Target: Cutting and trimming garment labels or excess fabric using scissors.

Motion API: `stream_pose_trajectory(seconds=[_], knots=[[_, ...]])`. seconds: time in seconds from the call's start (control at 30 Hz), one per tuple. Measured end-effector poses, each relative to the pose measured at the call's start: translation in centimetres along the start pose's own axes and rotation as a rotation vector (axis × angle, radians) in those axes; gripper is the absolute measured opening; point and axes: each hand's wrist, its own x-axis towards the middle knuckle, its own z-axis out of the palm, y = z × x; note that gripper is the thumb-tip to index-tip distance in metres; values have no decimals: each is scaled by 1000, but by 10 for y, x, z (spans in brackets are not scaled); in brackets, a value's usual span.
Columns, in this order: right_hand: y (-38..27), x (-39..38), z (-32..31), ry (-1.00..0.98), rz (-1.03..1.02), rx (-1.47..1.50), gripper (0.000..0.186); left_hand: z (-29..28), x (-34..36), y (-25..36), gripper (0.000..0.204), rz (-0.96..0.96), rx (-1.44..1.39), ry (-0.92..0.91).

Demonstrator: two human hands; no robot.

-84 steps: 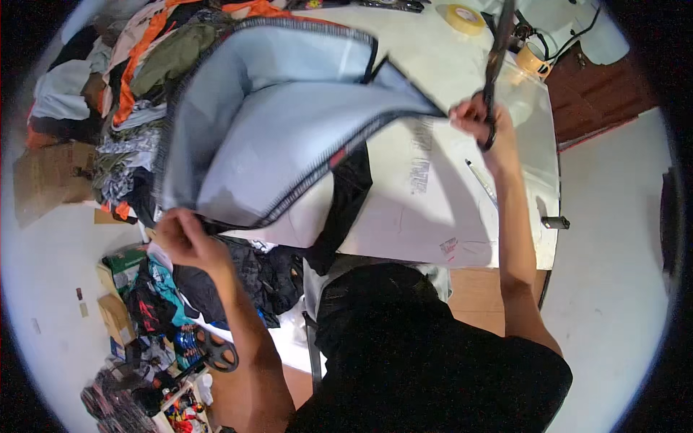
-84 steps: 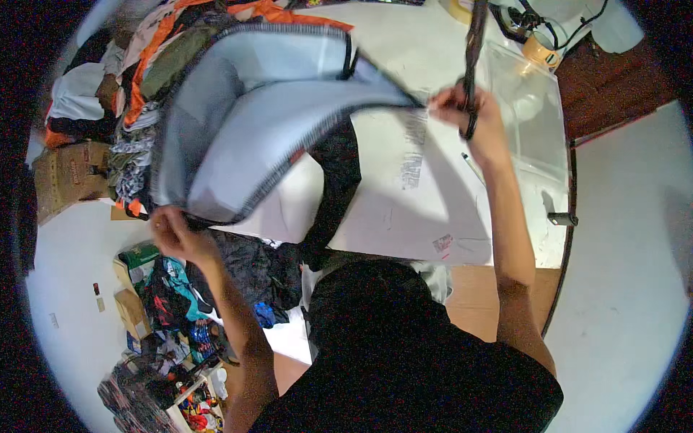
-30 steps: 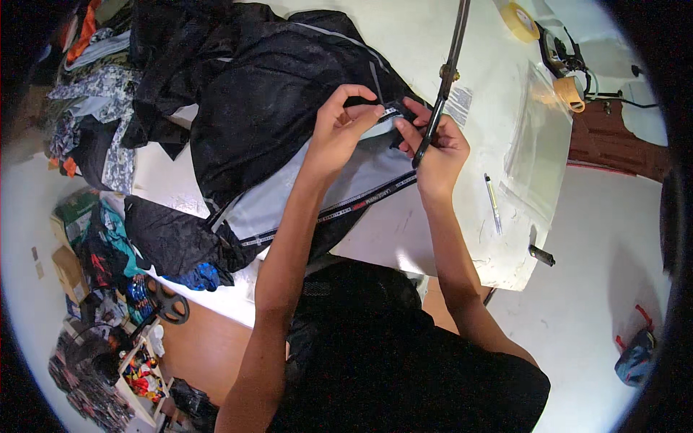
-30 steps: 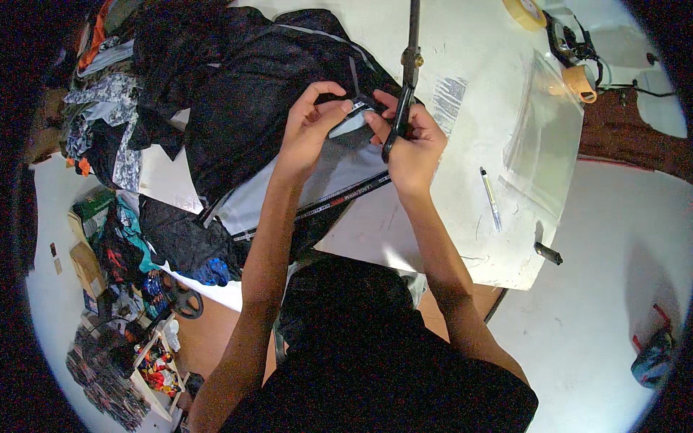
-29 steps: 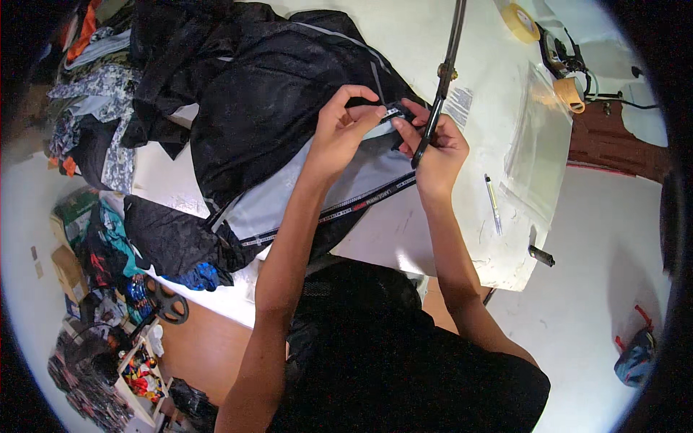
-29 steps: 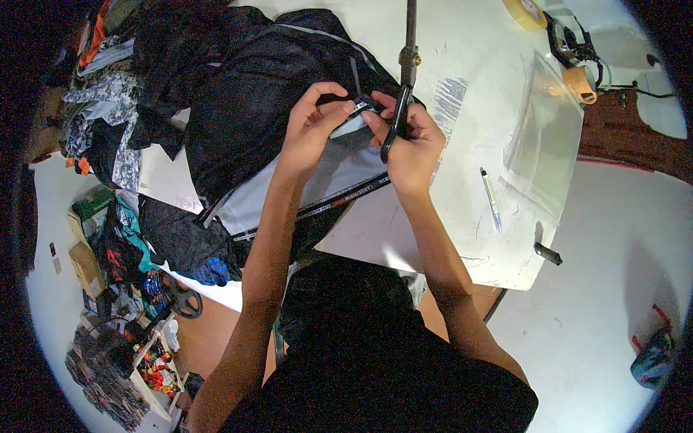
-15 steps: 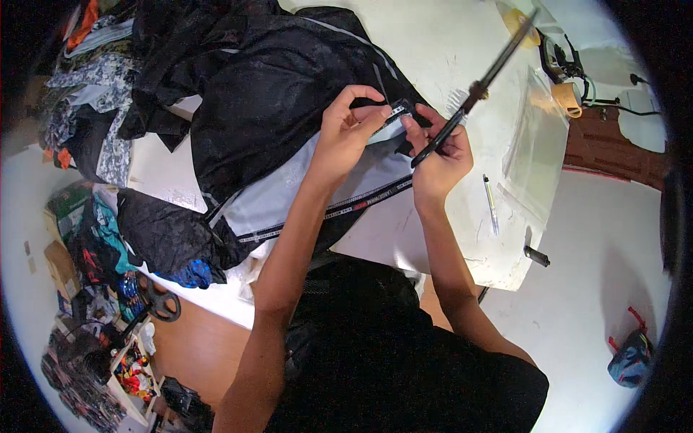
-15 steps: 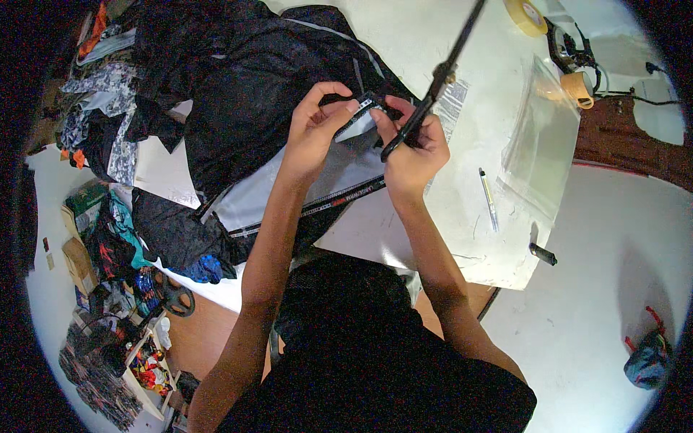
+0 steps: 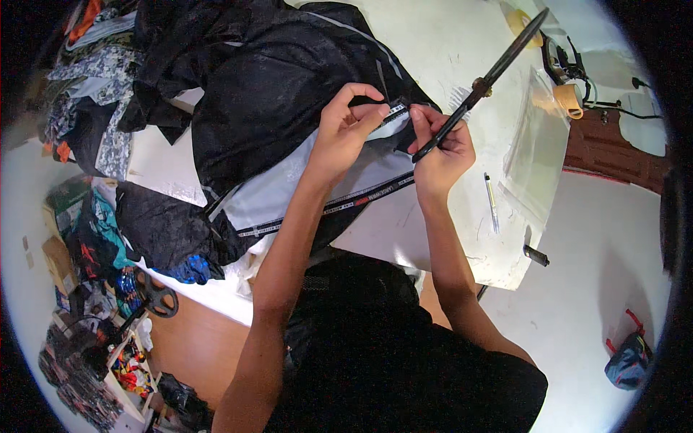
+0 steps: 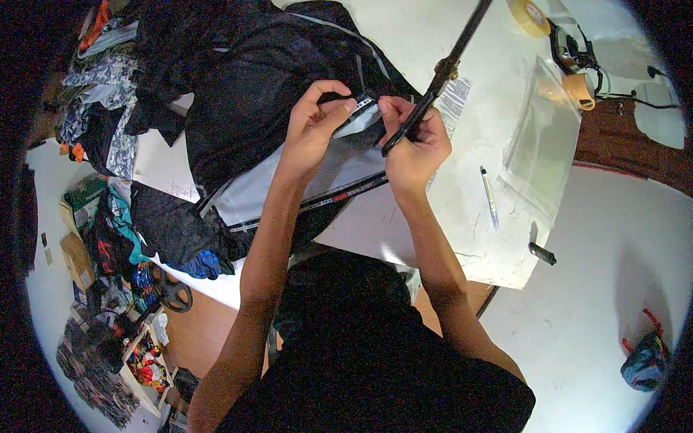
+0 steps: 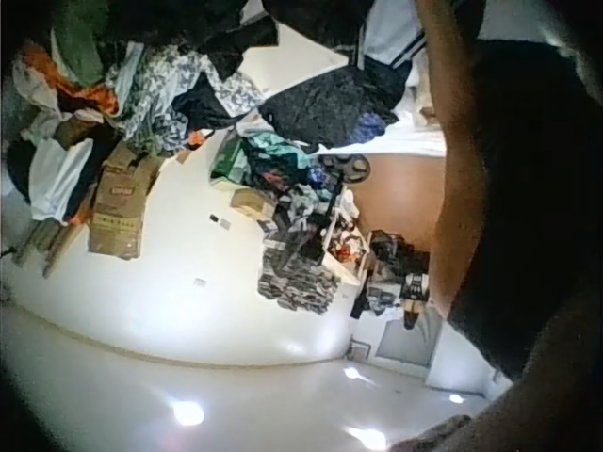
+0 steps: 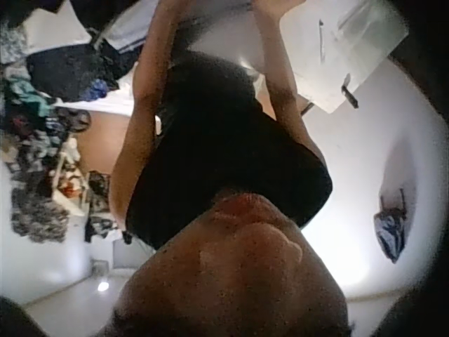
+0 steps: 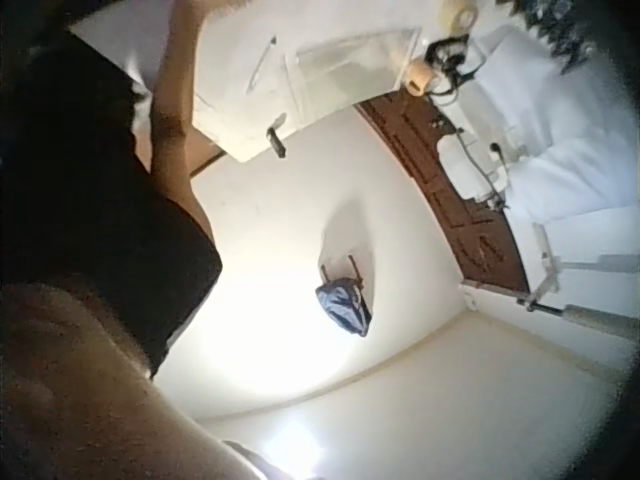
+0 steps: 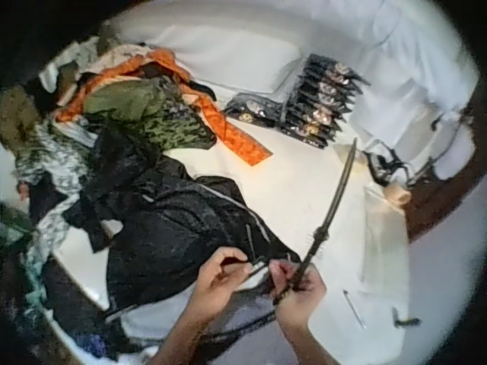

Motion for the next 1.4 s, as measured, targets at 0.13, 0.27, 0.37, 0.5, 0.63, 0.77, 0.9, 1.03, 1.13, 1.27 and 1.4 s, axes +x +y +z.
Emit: stream_pose_trajectory(seconds=[0.13,0.27,0.37,0.5,0.63,0.77,0.9,1.03,1.13,1.27,1.4], knots=[[-7,2,0,7,-6,55,24,-2,-1,-2,16,2,-7,-7],[-10,6,-7,41,-13,49,24,-8,0,-3,16,43,63,-6],[-11,7,-14,0,-12,65,25,-7,0,-2,16,41,43,-10],[-12,0,-12,-58,24,3,27,-2,-2,4,16,31,2,7],[-8,-6,-6,-80,-23,13,30,2,-2,4,17,30,8,-14],[-3,-7,2,-55,-60,0,27,2,-5,3,19,53,82,-9],[-5,-6,2,-34,-19,9,23,-2,-6,1,20,57,120,-11],[-8,-2,-2,-46,17,7,21,1,-7,1,23,96,108,-19],[-8,0,-4,-70,48,52,22,2,-7,3,27,180,234,-50],[-8,3,-7,-94,43,62,22,2,-5,5,24,213,333,-126],[-9,4,-8,-124,80,103,22,6,-6,9,18,152,337,-80]])
